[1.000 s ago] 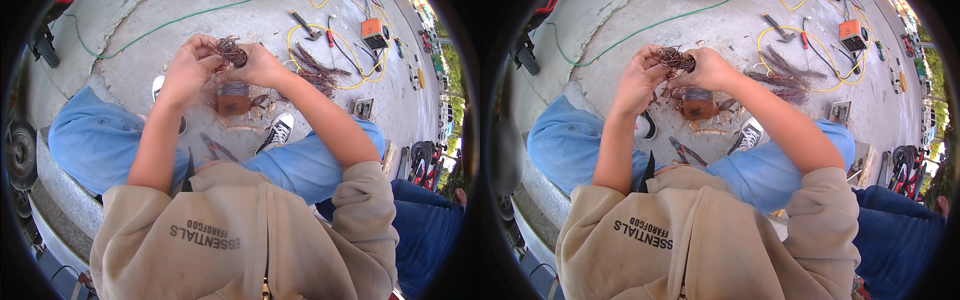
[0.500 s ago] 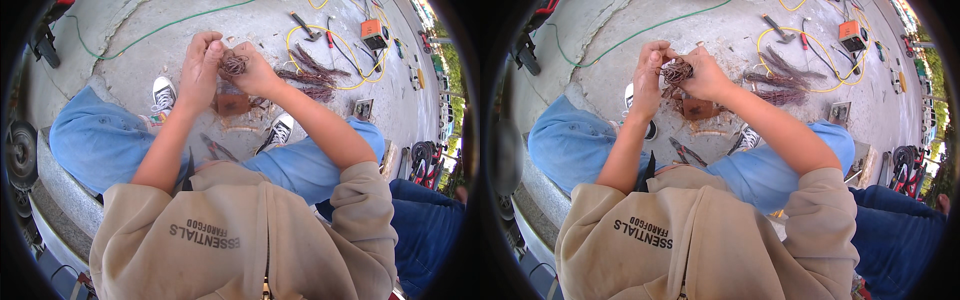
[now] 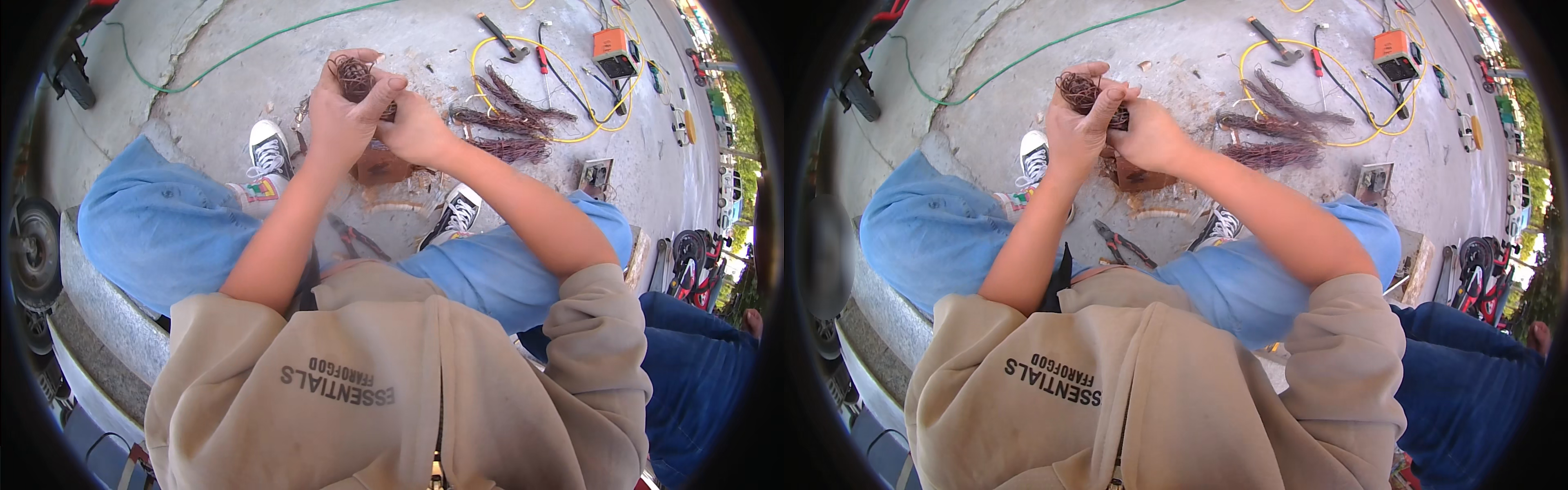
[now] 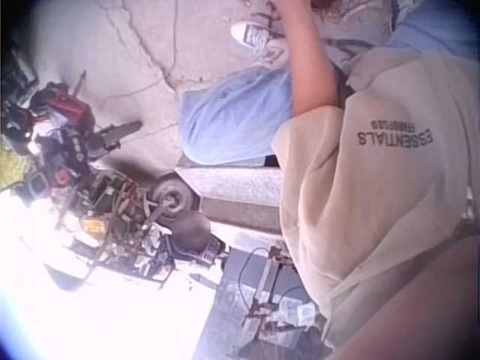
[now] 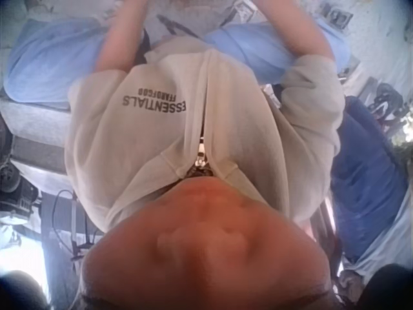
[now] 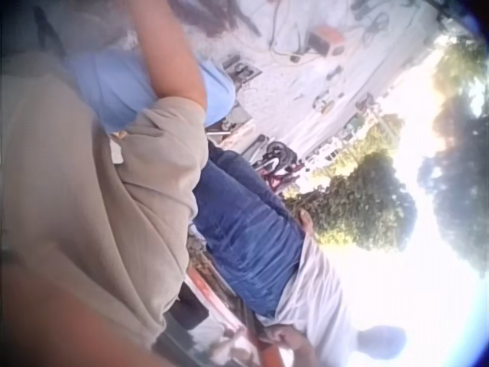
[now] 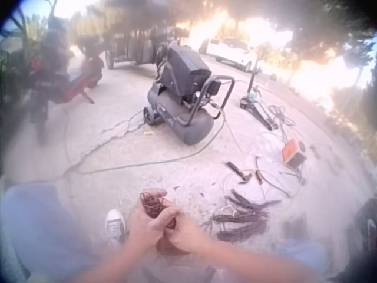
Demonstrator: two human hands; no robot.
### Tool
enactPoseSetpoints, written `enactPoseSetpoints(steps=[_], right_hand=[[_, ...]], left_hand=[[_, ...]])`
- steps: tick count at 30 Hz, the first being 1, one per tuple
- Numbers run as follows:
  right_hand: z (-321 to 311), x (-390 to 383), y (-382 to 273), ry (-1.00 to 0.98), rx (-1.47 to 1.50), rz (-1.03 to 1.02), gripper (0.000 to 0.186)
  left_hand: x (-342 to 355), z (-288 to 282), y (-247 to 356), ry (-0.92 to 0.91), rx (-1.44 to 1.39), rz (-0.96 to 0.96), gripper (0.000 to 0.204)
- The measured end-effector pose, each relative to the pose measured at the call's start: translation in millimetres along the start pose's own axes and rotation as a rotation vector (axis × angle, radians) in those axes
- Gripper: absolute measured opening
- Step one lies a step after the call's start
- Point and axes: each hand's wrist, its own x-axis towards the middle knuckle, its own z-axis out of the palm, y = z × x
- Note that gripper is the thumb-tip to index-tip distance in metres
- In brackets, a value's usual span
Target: The person sits on a concrete floor and repeatedly strips insulation from copper wires by hand, pulling the insulation off and placing the stripped wires on the ground. The person handles multiple wire bundles one at a time.
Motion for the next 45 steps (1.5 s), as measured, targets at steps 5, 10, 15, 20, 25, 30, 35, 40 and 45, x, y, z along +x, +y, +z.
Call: enactPoseSetpoints(steps=[5,10,15,20,25,30,35,40,45], right_hand=[[-65,21,19,0.002,-0.308,0.253,0.048],[-85,-10,91,-0.411,-0.917,0.245,0.042],[-76,-28,136,-0.554,-0.976,0.275,0.039],[-59,-30,175,-0.538,-1.026,0.361,0.028],[-35,-23,191,-0.476,-1.061,0.382,0.018],[-17,-18,193,-0.454,-1.005,0.373,0.021],[31,-20,198,-0.406,-0.855,0.566,0.023],[59,-11,209,-0.498,-0.607,0.501,0.03],[48,5,237,-0.501,-0.287,0.328,0.035]], left_hand=[[-7,-3,-59,-0.04,-0.203,-0.46,0.036],[-29,-16,-116,0.046,0.102,-0.7,0.028],[-40,-41,-181,0.088,0.236,-0.85,0.032],[-42,-40,-191,0.01,0.049,-0.97,0.046],[-43,-32,-177,0.13,-0.202,-1.051,0.046],[-39,-29,-168,0.103,-0.275,-1.168,0.045],[-28,-22,-153,0.175,-0.359,-1.242,0.041],[-30,-25,-165,0.169,-0.372,-1.221,0.04],[-29,-42,-180,0.014,-0.111,-1.161,0.031]])
